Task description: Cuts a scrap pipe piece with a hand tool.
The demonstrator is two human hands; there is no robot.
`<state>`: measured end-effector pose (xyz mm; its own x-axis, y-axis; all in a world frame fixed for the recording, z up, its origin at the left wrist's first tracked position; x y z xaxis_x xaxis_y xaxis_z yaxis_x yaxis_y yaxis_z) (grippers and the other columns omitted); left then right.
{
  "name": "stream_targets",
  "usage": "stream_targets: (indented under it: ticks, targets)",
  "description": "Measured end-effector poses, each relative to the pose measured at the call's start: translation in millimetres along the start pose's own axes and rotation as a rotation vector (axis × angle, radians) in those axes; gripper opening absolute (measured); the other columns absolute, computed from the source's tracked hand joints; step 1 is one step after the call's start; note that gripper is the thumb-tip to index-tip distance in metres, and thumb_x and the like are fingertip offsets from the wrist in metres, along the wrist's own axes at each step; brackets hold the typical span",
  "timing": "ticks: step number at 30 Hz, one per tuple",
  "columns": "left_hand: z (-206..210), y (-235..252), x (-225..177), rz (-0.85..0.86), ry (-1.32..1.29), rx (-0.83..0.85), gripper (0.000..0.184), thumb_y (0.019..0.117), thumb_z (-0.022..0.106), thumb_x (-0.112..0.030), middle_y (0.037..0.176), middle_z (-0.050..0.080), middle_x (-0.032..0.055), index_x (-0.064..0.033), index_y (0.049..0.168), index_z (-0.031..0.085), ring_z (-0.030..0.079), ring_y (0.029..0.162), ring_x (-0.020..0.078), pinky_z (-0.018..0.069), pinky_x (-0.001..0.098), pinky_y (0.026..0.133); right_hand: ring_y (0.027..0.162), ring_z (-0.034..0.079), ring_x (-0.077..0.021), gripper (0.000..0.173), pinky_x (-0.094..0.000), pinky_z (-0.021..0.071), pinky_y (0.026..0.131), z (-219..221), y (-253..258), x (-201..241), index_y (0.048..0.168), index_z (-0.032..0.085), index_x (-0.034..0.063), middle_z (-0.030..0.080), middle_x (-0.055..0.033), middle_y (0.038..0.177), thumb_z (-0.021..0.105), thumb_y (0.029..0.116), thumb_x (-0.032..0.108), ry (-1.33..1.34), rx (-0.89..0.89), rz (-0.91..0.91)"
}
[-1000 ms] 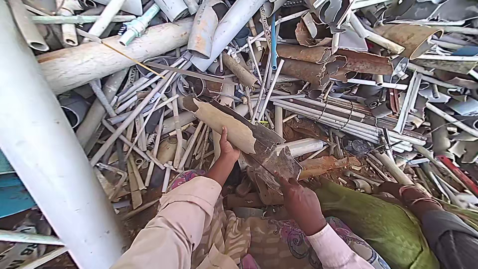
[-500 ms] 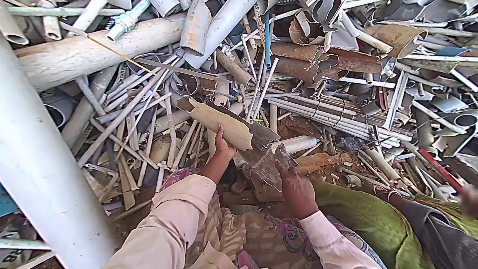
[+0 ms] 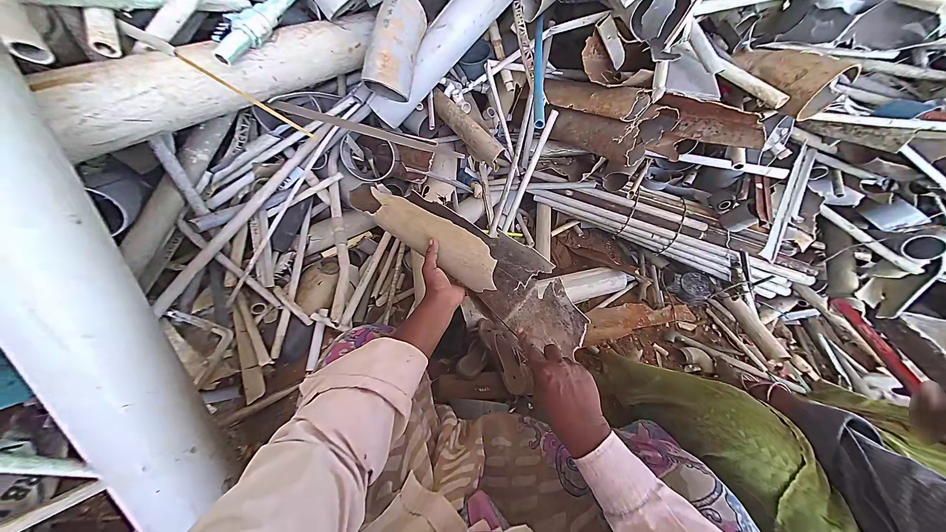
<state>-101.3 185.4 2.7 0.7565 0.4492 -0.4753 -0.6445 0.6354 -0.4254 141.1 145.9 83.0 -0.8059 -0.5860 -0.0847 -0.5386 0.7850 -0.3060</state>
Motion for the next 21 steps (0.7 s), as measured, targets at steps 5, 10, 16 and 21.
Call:
stream_targets:
  ticks: [5,10,16,21]
  targets:
    - [7.6,-7.3,1.9,-0.02,0.006,0.082,0.054,0.1041,0.041,-0.055,0.138,0.057,0.0108,-0.02,0.144,0.047,0.057,0.126,0.0282,0.0484,0.0554,0.1,0.109,0.069,-0.0402,0.051,-0.0561,0.0555,0.088,-10.3,9.4,-27.1,0.16,0.041,0.0299,0.064,-0.0201,0.133,0.045,0.1097,0.022,0.097,0.103,0.106]
    - [13.4,-9.5,-0.5,0.028,0.026,0.138,0.05,0.107,0.036,-0.051,0.136,0.059,0.0113,-0.0179,0.144,0.046,0.058,0.124,0.027,0.0494,0.0533,0.099,0.12,0.066,-0.0388,0.05,-0.0568,0.051,0.1,-4.0,1.0,-17.3,0.16,0.042,0.0265,0.067,-0.0198,0.132,0.048,0.11,0.027,0.263,0.121,-0.015]
    - [15.3,-9.9,4.9,0.017,0.025,0.122,0.047,0.1073,0.038,-0.047,0.133,0.059,0.0113,-0.0171,0.142,0.047,0.059,0.121,0.0262,0.0505,0.0511,0.098,0.119,0.066,-0.0402,0.051,-0.0576,0.0509,0.099,-7.0,-1.1,-32.4,0.16,0.042,0.0275,0.067,-0.0201,0.132,0.049,0.1096,0.025,0.225,0.126,0.012]
    - [8.4,-2.4,3.0,0.019,0.024,0.079,0.051,0.106,0.04,-0.051,0.136,0.059,0.0109,-0.0175,0.143,0.047,0.058,0.124,0.0266,0.0489,0.0524,0.1,0.117,0.067,-0.0414,0.048,-0.0599,0.0504,0.098,-10.5,-12.0,-51.3,0.156,0.048,0.0299,0.07,-0.02,0.128,0.053,0.1083,0.026,0.183,0.133,-0.004]
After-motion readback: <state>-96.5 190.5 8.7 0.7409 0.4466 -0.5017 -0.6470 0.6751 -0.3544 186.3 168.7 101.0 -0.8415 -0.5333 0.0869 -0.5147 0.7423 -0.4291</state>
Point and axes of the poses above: each hand's wrist, its own y-axis towards the middle knuckle, its own z-axis out of the palm, x = y × z, the point moved 9 cm from there along y, towards the middle knuckle
